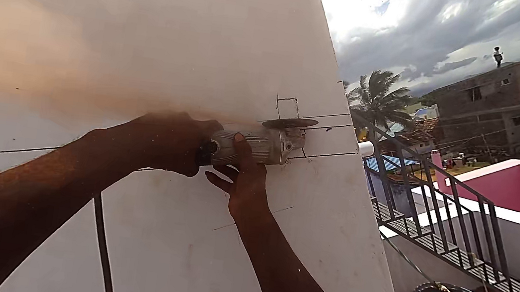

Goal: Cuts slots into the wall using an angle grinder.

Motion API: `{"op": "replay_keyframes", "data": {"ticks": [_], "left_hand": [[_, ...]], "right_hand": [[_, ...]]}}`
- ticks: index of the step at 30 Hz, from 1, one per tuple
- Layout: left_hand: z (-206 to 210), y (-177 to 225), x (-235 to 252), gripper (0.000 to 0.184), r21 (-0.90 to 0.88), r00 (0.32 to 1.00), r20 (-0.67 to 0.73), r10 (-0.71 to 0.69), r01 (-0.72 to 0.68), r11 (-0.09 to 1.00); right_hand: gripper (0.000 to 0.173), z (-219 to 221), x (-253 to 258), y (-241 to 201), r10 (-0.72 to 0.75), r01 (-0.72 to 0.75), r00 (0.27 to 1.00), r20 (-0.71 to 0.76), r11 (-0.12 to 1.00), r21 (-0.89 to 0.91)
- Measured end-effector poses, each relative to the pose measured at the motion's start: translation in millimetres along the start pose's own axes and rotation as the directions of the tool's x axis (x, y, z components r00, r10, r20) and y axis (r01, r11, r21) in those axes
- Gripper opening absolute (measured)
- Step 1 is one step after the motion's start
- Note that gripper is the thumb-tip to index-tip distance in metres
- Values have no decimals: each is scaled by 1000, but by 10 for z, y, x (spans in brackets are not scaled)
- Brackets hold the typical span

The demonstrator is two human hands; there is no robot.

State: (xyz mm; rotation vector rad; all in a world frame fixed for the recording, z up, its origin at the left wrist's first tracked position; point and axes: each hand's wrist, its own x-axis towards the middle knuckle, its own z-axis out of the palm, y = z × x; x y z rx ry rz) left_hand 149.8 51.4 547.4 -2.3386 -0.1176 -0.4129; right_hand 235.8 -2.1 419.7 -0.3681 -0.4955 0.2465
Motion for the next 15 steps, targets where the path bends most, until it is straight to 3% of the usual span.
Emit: {"op": "replay_keyframes", "data": {"ticks": [10, 15], "left_hand": [[151, -69, 92, 72, -54, 999, -47, 13, -15, 998], [225, -106, 158, 53, -42, 997, -64, 41, -44, 998]], "right_hand": [[60, -42, 94, 34, -11, 11, 1000, -18, 1000, -14], [61, -53, 116, 35, 2, -3, 1000, -21, 1000, -15]]}}
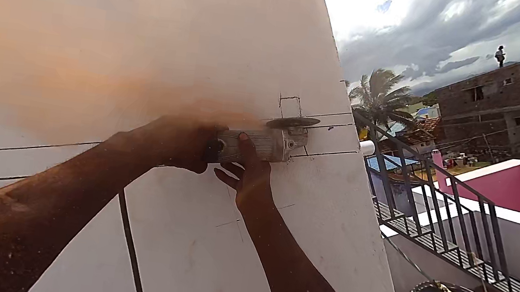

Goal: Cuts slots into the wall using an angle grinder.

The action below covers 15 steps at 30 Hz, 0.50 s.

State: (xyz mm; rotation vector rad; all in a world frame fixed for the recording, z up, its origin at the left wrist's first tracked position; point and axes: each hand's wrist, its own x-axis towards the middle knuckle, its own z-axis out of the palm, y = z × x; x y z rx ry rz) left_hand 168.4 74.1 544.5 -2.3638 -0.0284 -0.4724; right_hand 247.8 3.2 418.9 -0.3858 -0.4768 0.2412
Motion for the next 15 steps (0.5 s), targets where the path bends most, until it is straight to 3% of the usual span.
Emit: {"op": "replay_keyframes", "data": {"ticks": [1, 5, 7, 12, 15], "left_hand": [[22, -15, -8, 50, -14, 1000, -18, 15, -15, 1000], [-179, 67, -184, 73, -10, 997, 32, -69, 69, 998], [-277, 0, -289, 76, 2, 997, 19, -77, 77, 997], [-445, -306, -476, 75, 7, 987, -112, -113, 114, 993], [-545, -481, -419, 75, 26, 979, -194, -64, 70, 997]], "right_hand": [[61, 4, -9, -2, 1, -1, 1000, -5, 1000, -2], [59, 101, -177, -13, -30, 30, 1000, -4, 1000, -5], [57, 217, -285, -19, -62, 62, 998, 11, 998, 18], [54, 529, -377, -107, -107, 108, 985, 135, 994, 2], [56, 683, -281, -207, -127, 132, 979, 157, 991, -20]]}}
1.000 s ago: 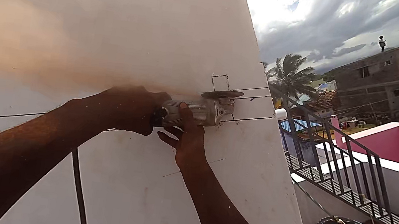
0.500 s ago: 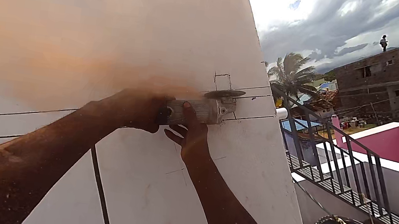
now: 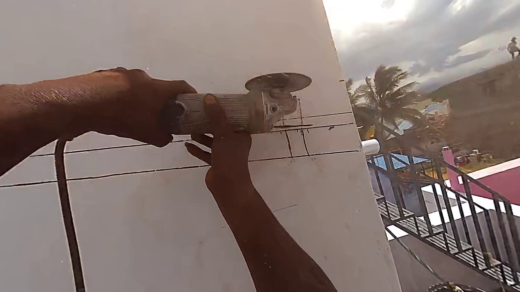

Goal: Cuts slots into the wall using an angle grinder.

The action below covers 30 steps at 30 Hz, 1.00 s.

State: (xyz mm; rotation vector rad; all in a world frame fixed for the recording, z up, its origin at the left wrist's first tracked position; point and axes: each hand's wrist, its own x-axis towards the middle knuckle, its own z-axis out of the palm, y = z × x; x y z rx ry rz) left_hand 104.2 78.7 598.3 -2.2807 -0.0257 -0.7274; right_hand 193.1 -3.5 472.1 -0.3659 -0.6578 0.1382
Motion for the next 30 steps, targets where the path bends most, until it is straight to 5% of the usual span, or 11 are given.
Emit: {"op": "replay_keyframes", "data": {"ticks": [6, 30], "left_hand": [[-96, -149, 269, 75, -33, 997, 12, 74, -74, 997], [-133, 329, 402, 79, 2, 975, 216, -58, 59, 998]], "right_hand": [[63, 110, 139, -128, 18, -18, 999, -31, 1000, -5], [61, -215, 267, -143, 90, -88, 995, -53, 996, 31]]}}
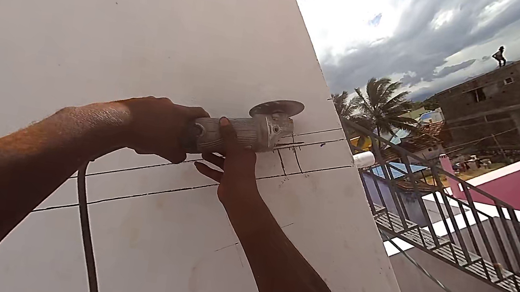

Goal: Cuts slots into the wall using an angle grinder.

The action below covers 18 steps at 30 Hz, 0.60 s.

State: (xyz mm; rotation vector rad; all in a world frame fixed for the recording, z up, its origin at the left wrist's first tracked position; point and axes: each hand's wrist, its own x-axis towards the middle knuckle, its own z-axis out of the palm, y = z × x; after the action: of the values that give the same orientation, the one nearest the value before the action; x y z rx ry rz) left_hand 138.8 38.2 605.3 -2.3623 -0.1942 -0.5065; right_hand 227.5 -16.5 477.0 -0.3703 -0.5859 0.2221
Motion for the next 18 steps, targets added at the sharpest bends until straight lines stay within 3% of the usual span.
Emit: {"op": "replay_keyframes", "data": {"ticks": [5, 18], "left_hand": [[39, -6, 62, 78, -14, 998, -4, 67, -67, 998], [79, 7, 181, 79, -15, 998, -3, 68, -69, 998]], "right_hand": [[66, -32, 43, 1, 6, -6, 1000, -30, 1000, -19], [64, -66, 120, 32, -22, 22, 999, -46, 1000, -4]]}}
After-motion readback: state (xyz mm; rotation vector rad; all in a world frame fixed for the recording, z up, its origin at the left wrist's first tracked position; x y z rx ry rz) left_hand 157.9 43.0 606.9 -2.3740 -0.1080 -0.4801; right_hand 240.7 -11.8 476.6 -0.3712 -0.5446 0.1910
